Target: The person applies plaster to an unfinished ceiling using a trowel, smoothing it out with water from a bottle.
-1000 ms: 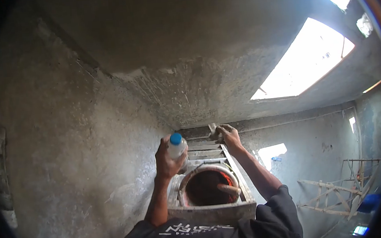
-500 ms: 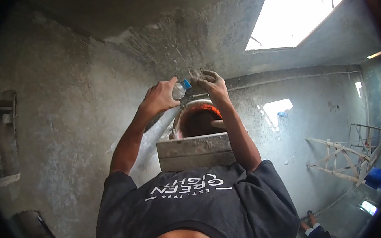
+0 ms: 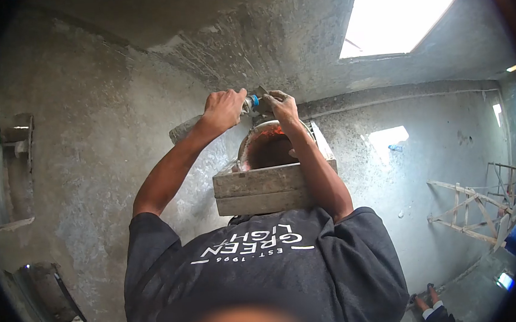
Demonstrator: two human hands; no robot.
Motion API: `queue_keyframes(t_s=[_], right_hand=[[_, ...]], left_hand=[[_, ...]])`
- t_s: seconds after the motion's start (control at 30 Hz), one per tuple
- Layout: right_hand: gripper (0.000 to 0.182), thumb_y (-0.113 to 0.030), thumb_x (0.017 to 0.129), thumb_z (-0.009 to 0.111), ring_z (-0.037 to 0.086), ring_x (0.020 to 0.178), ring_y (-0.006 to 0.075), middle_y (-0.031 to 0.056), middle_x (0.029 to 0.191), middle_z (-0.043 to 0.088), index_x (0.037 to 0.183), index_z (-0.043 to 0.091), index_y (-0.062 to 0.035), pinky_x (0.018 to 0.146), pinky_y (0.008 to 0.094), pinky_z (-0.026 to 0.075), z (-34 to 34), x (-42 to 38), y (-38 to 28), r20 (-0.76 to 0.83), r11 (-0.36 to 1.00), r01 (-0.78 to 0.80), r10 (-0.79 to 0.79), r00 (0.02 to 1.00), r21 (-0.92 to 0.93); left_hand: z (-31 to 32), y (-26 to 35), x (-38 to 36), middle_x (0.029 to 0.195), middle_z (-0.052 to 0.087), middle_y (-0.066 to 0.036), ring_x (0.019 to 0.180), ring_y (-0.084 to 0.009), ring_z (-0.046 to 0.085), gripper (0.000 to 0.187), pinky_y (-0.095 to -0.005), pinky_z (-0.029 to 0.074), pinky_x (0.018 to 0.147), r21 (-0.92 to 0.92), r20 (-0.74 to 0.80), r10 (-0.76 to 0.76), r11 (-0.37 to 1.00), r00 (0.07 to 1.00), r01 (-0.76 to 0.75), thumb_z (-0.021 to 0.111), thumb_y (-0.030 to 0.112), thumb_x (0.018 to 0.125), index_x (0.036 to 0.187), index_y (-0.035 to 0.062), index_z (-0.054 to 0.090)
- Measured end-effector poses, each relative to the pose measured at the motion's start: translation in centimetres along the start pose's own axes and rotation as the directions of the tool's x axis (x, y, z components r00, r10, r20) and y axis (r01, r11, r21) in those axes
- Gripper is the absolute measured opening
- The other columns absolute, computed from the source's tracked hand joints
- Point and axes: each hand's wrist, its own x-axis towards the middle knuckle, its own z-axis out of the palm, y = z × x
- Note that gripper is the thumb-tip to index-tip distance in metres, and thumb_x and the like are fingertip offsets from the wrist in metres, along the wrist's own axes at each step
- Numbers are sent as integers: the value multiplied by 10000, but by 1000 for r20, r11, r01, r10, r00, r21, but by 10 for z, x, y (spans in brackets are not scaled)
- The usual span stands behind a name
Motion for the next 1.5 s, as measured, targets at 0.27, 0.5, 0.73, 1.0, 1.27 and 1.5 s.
queue_keyframes(t_s=[0.27,0.5,0.73,1.0,1.27,1.5], right_hand=[[283,-50,848,727,691,800,162,136,993,713,1105,656,45,688,270,582,-3,2,-7,-177,976,217,-217,960,-21],[208,-68,874,701,682,727,123,87,884,735,1058,687,27,661,249,566,-8,13,-5,-253,952,120,-194,948,-280],[251,-55,835,739,683,771,132,92,925,735,1065,682,27,664,258,563,-8,16,0,-213,974,185,-209,954,-128],[288,-106,806,769,691,769,136,97,950,739,1062,704,11,696,271,563,-14,19,-7,-256,944,118,-202,945,-309],[262,-115,845,741,684,677,147,113,881,734,1048,690,43,661,271,564,-23,29,10,-276,954,219,-272,922,-207],[251,-113,838,761,686,707,164,132,871,722,994,675,65,637,276,565,-16,19,-11,-310,996,90,-87,947,-4]], left_hand=[[0,8,8,882,681,-147,831,-324,706,203,-431,551,683,47,-103,38,998,994,-34,659,82,805,990,82,574],[4,8,16,859,673,-143,812,-320,704,214,-428,554,666,65,-171,72,996,983,-61,666,97,811,1003,83,573],[1,8,16,878,669,-145,817,-318,702,203,-421,555,674,72,-158,89,994,983,-79,656,103,819,1003,90,571],[4,8,22,871,661,-147,821,-315,699,202,-421,556,678,76,-178,95,994,980,-82,646,99,828,1015,92,572],[3,12,27,879,659,-148,819,-317,696,186,-419,558,677,88,-238,130,990,963,-112,633,104,841,1016,88,572],[0,16,28,885,658,-150,829,-322,694,165,-422,559,687,85,-235,129,990,963,-112,607,98,859,1020,88,574]])
